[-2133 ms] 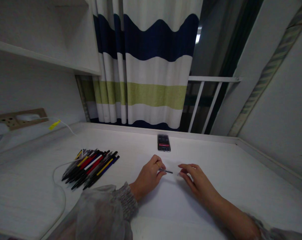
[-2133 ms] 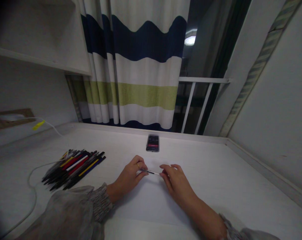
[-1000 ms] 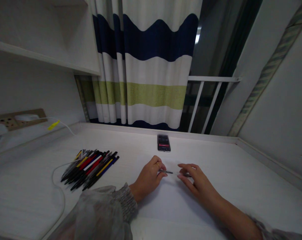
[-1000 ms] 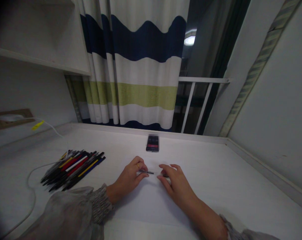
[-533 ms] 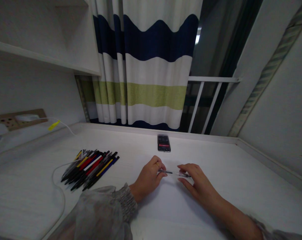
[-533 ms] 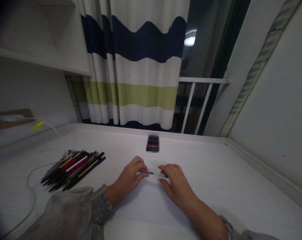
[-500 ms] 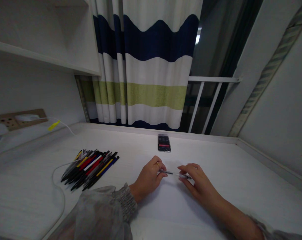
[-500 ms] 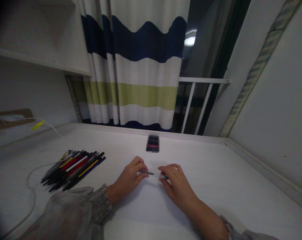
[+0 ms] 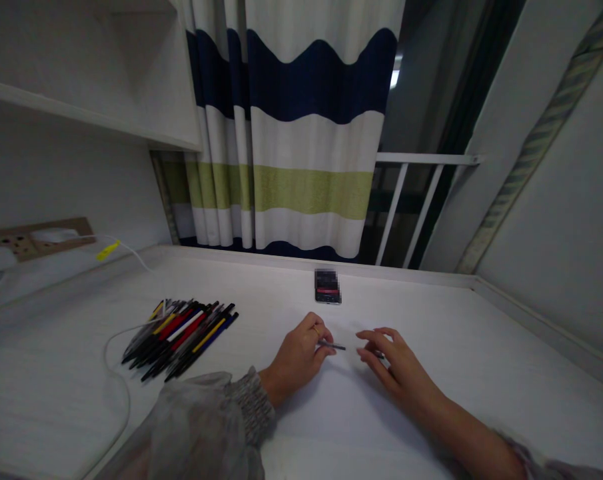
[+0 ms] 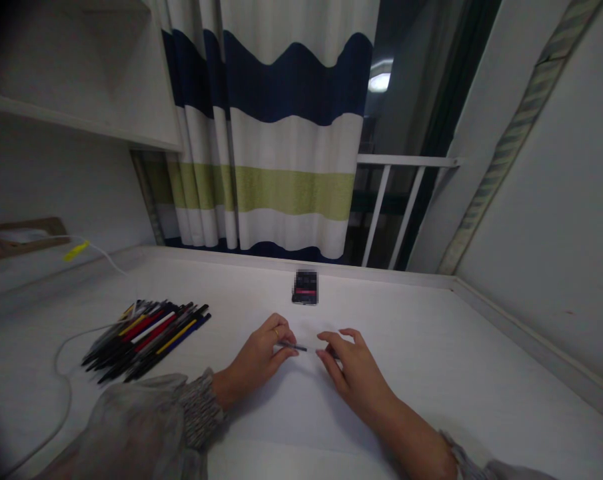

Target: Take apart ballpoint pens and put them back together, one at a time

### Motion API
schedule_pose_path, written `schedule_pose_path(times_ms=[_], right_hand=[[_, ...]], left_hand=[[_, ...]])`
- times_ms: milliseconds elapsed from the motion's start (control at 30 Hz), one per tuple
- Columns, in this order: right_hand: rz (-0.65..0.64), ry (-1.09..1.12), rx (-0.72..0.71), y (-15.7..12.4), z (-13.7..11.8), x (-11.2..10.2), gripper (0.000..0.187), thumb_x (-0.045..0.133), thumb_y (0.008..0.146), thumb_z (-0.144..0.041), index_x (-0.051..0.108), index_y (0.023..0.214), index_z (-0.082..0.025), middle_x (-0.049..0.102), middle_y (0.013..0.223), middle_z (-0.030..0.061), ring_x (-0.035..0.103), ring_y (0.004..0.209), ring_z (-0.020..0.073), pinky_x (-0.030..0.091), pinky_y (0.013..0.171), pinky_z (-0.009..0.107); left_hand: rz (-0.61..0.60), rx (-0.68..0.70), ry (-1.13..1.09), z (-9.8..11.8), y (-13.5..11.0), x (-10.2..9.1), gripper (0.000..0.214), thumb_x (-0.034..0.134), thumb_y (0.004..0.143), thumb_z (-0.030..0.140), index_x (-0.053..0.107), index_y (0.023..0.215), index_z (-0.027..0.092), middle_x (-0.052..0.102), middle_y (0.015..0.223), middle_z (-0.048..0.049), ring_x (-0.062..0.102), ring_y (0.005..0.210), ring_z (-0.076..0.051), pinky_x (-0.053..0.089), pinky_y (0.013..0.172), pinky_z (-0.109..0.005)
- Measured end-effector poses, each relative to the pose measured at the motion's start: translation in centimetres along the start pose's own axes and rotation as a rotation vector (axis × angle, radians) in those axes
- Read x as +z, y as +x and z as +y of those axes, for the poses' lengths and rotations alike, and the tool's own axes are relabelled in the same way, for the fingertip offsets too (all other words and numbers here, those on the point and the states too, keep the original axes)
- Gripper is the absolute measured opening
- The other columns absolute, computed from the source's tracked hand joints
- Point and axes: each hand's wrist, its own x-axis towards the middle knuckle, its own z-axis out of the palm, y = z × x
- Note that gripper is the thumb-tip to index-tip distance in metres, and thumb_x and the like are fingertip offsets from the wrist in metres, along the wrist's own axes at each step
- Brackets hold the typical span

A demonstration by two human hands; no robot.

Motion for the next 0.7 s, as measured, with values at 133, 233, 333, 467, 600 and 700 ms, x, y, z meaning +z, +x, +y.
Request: schedule_pose_path(times_ms=[133, 233, 333, 467, 600, 700], right_hand=[[-0.013, 0.007, 0.016, -0.06, 0.02, 0.08, 0.022, 0.048, 0.081, -0.024, 0.047, 0.102, -0.02, 0.063, 0.071, 0.0025, 0.06, 0.072, 0.0169, 0.043, 0.079, 0.04], [-0.004, 0.008, 0.005, -0.1, 0.17, 0.19, 0.01, 0.049, 0.079, -0.024, 0.051, 0.089, -0.02, 0.064, 0.073, 0.0037, 0.059, 0.07, 0.0167, 0.043, 0.08, 0.04], [-0.04, 0.022, 0.032, 0.0, 0.17, 0.1, 0.01, 0.046, 0.082, -0.026, 0.054, 0.08, -0.02, 0.065, 0.07, 0.0038, 0.059, 0.065, 0.0163, 0.043, 0.077, 0.039], [-0.101, 0.037, 0.053, 0.25, 0.04, -0.14, 0.02, 0.04, 0.086, -0.029, 0.057, 0.082, -0.019, 0.065, 0.067, 0.003, 0.059, 0.062, 0.0156, 0.041, 0.081, 0.041], [-0.147, 0.058, 0.078, 0.41, 0.06, -0.09, 0.032, 0.031, 0.089, -0.028, 0.059, 0.075, -0.019, 0.061, 0.056, 0.0007, 0.056, 0.053, 0.0136, 0.04, 0.082, 0.043], [-0.081, 0.099, 0.151, 0.25, 0.16, 0.07, 0.027, 0.038, 0.086, -0.033, 0.06, 0.08, -0.02, 0.063, 0.062, 0.0028, 0.058, 0.059, 0.0158, 0.046, 0.072, 0.038]], left_hand=[[0.003, -0.009, -0.001, 0.13, 0.03, -0.02, 0.007, 0.058, 0.071, 0.013, 0.056, 0.076, 0.016, 0.048, 0.083, -0.0006, 0.051, 0.075, -0.013, 0.044, 0.071, -0.026], [0.013, -0.001, -0.004, 0.1, 0.03, -0.05, 0.007, 0.058, 0.071, 0.012, 0.056, 0.076, 0.016, 0.048, 0.082, -0.0006, 0.051, 0.075, -0.013, 0.043, 0.07, -0.026], [0.013, 0.008, -0.011, 0.03, -0.02, -0.06, 0.006, 0.058, 0.072, 0.013, 0.056, 0.076, 0.016, 0.048, 0.082, -0.0004, 0.051, 0.074, -0.013, 0.043, 0.07, -0.025], [0.019, 0.018, -0.031, 0.02, -0.04, -0.05, 0.007, 0.058, 0.072, 0.013, 0.055, 0.077, 0.016, 0.047, 0.081, -0.0002, 0.05, 0.075, -0.013, 0.044, 0.07, -0.026], [0.011, 0.013, -0.067, 0.12, 0.02, -0.05, 0.007, 0.059, 0.071, 0.012, 0.055, 0.076, 0.016, 0.047, 0.08, -0.0001, 0.05, 0.074, -0.013, 0.045, 0.07, -0.027], [0.019, 0.019, -0.078, 0.18, 0.08, -0.07, 0.007, 0.059, 0.071, 0.011, 0.055, 0.075, 0.016, 0.047, 0.08, 0.0001, 0.05, 0.075, -0.013, 0.045, 0.07, -0.027]])
